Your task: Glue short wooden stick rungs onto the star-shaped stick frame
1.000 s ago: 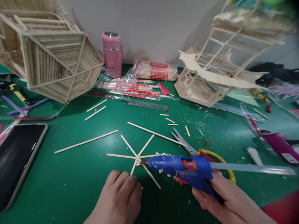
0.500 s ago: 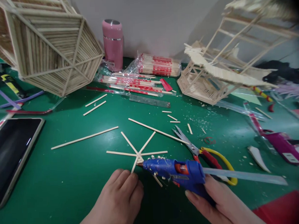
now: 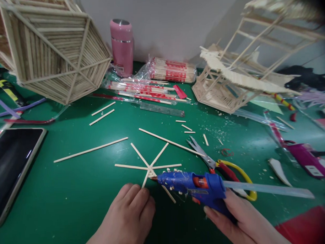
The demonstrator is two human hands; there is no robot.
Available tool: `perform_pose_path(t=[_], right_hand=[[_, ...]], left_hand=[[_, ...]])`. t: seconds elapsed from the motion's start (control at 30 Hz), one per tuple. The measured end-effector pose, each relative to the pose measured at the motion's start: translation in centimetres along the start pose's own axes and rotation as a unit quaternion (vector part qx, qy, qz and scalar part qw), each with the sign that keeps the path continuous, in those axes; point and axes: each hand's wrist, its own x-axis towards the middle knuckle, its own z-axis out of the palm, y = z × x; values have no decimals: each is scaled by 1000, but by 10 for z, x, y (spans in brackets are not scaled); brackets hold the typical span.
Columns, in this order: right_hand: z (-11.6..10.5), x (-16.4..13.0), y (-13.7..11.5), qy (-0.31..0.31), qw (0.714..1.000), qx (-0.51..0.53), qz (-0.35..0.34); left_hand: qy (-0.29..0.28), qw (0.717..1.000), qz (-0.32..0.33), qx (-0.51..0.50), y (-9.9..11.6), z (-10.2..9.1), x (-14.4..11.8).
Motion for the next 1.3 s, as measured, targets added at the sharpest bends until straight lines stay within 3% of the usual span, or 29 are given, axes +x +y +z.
perform_pose_path(t=[0.27,0.47,0.67,0.97,1.3], right_hand=[[-7,-2,6,-1,1000,-17,-19],[-6,2,-4,-24,999,-22,13],[0,8,-16,30,999,-34,-28],[-4,-4,-2,-24,1000,-9,19],[-4,-2,6,-3,1000,-5,10]], left_hand=[[19,1000,-4,1,-1,4,-2],[23,1000,-2,-5,-1,6,-3],[11,1000,-2,-15,-2,5,-3],[12,1000,-5,-19,0,4,-3],[14,1000,-7,-7,0,4,-2]])
